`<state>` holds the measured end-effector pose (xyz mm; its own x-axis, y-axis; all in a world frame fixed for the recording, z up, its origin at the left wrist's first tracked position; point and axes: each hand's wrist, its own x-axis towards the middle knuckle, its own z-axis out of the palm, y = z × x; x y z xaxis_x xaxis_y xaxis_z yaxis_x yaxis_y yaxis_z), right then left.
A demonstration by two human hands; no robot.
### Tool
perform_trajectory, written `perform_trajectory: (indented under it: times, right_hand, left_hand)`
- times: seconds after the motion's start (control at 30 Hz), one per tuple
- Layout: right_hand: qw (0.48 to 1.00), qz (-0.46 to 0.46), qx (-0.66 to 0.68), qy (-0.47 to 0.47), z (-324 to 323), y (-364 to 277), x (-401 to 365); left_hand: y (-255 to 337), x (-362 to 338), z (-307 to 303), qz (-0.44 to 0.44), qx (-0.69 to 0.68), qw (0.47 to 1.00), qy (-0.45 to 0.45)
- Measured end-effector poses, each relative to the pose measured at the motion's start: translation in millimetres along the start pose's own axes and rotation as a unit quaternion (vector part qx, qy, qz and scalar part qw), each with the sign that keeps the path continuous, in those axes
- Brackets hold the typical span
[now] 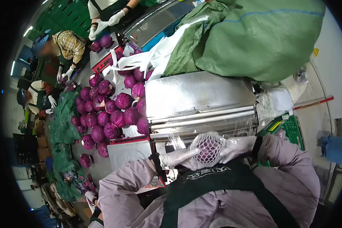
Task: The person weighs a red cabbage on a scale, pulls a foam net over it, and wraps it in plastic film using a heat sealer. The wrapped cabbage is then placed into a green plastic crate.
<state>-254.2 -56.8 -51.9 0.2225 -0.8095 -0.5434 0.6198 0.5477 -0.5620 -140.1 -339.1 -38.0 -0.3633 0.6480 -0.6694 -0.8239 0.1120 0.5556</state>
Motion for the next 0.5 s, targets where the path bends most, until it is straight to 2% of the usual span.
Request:
perform_trajectory:
  times: [0.03,0.1,0.13,0.17,0.23,0.27,0.3,0.33,0.37,0.4,0.43,0.47,0.5]
  right_hand:
    - [0.999,0.018,-0.019,-0.032,-2,24,4]
    - [0.974,-0.068,0.214,0.039,11,51,-11]
    - [0.954,-0.018,0.284,0.095,4,61,-10]
    - [0.947,-0.033,0.308,0.088,8,66,-19]
    - [0.964,-0.048,0.184,0.187,28,83,-27]
    - [0.92,-0.137,-0.248,0.272,47,76,-38]
    - [0.826,-0.215,-0.381,0.357,65,72,-42]
    - [0.759,-0.254,-0.435,0.412,63,84,-39]
    - [0.684,-0.29,-0.484,0.463,59,96,-36]
    - [0.733,-0.226,-0.414,0.49,68,90,-45]
    - [0.653,-0.323,-0.509,0.459,46,105,-44]
    - [0.793,-0.276,-0.205,0.504,52,100,-50]
    - [0.841,-0.195,0.123,0.489,61,98,-55]
  left_hand:
    - [-31,11,-3,-0.07,-0.05,0.996,-0.017]
    - [-61,13,-4,-0.047,-0.128,0.99,0.019]
    - [-75,7,0,-0.002,-0.197,0.98,-0.004]
    - [-98,6,0,0.035,-0.218,0.975,-0.01]
    - [-110,-4,7,0.127,-0.363,0.922,-0.05]
    - [-107,-15,18,0.137,-0.417,0.898,-0.033]
    - [-113,-18,28,0.136,-0.414,0.899,-0.035]
    - [-123,-20,38,0.157,-0.169,0.964,0.13]
    - [-129,-20,48,0.165,0.092,0.941,0.282]
    - [-127,-11,60,0.278,-0.003,0.888,0.367]
    - [-124,-16,62,0.278,-0.002,0.888,0.367]
    - [-117,-24,63,0.282,-0.099,0.865,0.402]
    - [-112,-28,65,0.281,-0.198,0.832,0.435]
